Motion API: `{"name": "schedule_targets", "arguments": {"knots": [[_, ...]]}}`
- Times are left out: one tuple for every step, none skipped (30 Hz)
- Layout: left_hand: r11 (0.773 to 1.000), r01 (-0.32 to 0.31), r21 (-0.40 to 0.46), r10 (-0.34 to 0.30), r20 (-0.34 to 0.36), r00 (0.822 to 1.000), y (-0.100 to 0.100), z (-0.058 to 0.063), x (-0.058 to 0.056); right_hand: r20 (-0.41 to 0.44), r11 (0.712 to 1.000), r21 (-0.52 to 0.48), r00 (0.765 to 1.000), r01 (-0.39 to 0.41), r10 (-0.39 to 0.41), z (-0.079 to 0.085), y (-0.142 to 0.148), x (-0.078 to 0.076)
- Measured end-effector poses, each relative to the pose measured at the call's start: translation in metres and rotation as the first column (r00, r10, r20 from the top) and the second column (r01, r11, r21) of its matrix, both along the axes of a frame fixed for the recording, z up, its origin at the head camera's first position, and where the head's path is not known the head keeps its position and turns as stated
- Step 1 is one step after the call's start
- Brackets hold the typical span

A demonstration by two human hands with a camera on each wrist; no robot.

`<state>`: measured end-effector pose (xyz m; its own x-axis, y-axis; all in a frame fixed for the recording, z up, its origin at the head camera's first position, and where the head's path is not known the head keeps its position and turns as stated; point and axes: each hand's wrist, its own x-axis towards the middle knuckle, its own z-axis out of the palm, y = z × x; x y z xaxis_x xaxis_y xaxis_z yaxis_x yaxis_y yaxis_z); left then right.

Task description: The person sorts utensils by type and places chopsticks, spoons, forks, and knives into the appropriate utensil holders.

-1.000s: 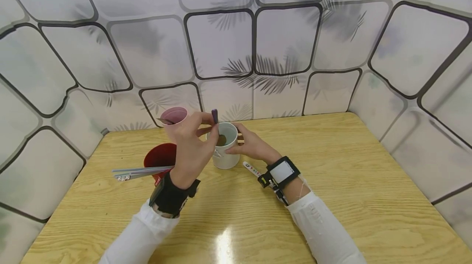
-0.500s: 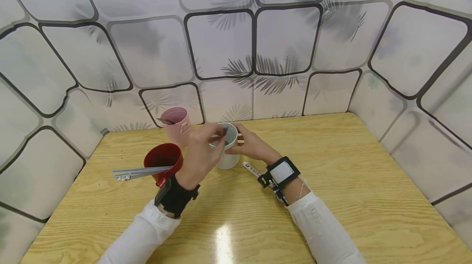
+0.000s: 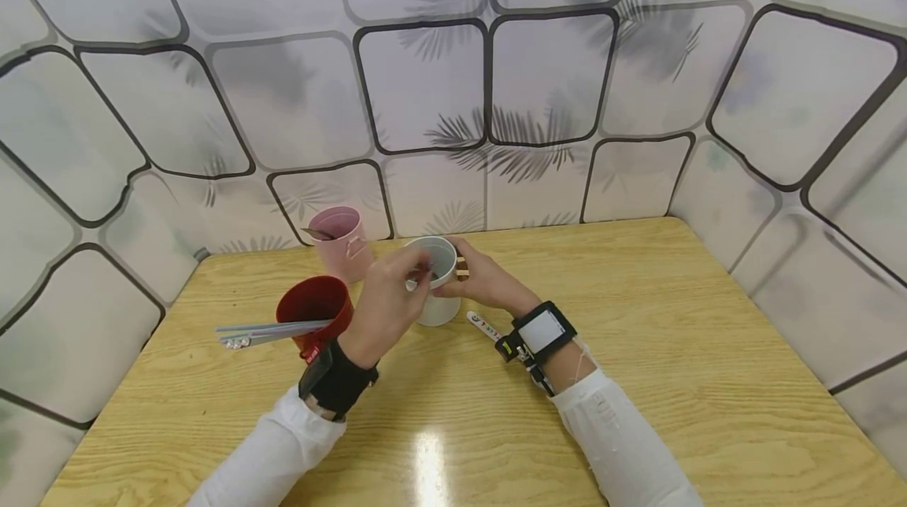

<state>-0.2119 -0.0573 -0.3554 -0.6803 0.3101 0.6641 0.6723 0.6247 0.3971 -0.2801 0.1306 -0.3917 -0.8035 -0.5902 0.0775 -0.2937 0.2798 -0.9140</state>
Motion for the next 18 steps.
{"name": "schedule_targets", "arguments": {"knots": [[1.000, -0.006, -0.009, 0.006, 0.003, 1.000, -0.0008, 0.0002, -0.0003, -0.002, 1.000, -0.002, 1.000, -0.002, 0.002, 0.0000, 0.0000, -0.0001], [1.000, -0.012, -0.018, 0.012, 0.007, 1.000, -0.0015, 0.0004, -0.0006, -0.001, 1.000, -0.003, 1.000, -0.002, 0.002, 0.0000, -0.0001, -0.0002], [1.000, -0.017, -0.026, 0.017, 0.011, 1.000, -0.0022, 0.0006, -0.0009, 0.002, 1.000, -0.007, 1.000, 0.000, 0.000, 0.0002, -0.0002, -0.0002], [0.999, -0.024, -0.036, 0.025, 0.014, 1.000, -0.0029, 0.0007, -0.0011, 0.003, 1.000, -0.009, 1.000, 0.000, 0.000, 0.0004, -0.0003, -0.0003], [0.998, -0.033, -0.047, 0.034, 0.016, 0.999, -0.0034, 0.0009, -0.0013, 0.007, 1.000, -0.012, 1.000, 0.001, -0.001, 0.0006, -0.0004, -0.0003], [0.997, -0.041, -0.059, 0.042, 0.017, 0.999, -0.0038, 0.0010, -0.0016, 0.009, 1.000, -0.017, 1.000, 0.002, -0.001, 0.0011, -0.0005, -0.0002], [0.996, -0.048, -0.069, 0.049, 0.018, 0.999, -0.0040, 0.0010, -0.0018, 0.010, 1.000, -0.019, 1.000, 0.001, -0.001, 0.0012, -0.0006, -0.0003], [0.995, -0.055, -0.081, 0.056, 0.020, 0.998, -0.0042, 0.0008, -0.0020, 0.013, 1.000, -0.022, 1.000, 0.002, -0.002, 0.0015, -0.0008, -0.0002], [0.994, -0.062, -0.094, 0.064, 0.019, 0.998, -0.0042, 0.0005, -0.0023, 0.012, 1.000, -0.024, 1.000, 0.001, -0.001, 0.0017, -0.0009, 0.0000], [0.992, -0.066, -0.103, 0.068, 0.020, 0.997, -0.0042, 0.0003, -0.0025, 0.011, 1.000, -0.024, 1.000, 0.000, 0.000, 0.0018, -0.0010, 0.0002], [0.991, -0.069, -0.112, 0.072, 0.022, 0.997, -0.0043, 0.0001, -0.0028, 0.010, 1.000, -0.025, 1.000, 0.000, 0.000, 0.0018, -0.0010, 0.0004], [0.990, -0.072, -0.119, 0.075, 0.025, 0.997, -0.0043, -0.0002, -0.0030, 0.010, 1.000, -0.026, 1.000, 0.000, 0.001, 0.0020, -0.0010, 0.0009], [0.990, -0.072, -0.125, 0.077, 0.030, 0.997, -0.0044, -0.0003, -0.0031, 0.011, 1.000, -0.026, 1.000, -0.001, 0.001, 0.0020, -0.0011, 0.0011], [0.989, -0.072, -0.130, 0.078, 0.036, 0.996, -0.0045, -0.0003, -0.0031, 0.010, 1.000, -0.025, 1.000, 0.000, 0.001, 0.0021, -0.0011, 0.0015], [0.988, -0.074, -0.135, 0.080, 0.042, 0.996, -0.0047, -0.0002, -0.0031, 0.010, 1.000, -0.024, 1.000, -0.001, 0.001, 0.0019, -0.0012, 0.0015], [0.988, -0.072, -0.138, 0.080, 0.051, 0.995, -0.0048, 0.0002, -0.0030, 0.009, 1.000, -0.023, 1.000, 0.000, 0.000, 0.0016, -0.0012, 0.0013], [0.987, -0.071, -0.143, 0.080, 0.062, 0.995, -0.0051, 0.0006, -0.0028, 0.009, 1.000, -0.024, 1.000, -0.001, 0.001, 0.0013, -0.0012, 0.0010], [0.987, -0.069, -0.147, 0.080, 0.074, 0.994, -0.0054, 0.0012, -0.0026, 0.008, 1.000, -0.023, 1.000, -0.001, 0.001, 0.0010, -0.0012, 0.0007]]}}
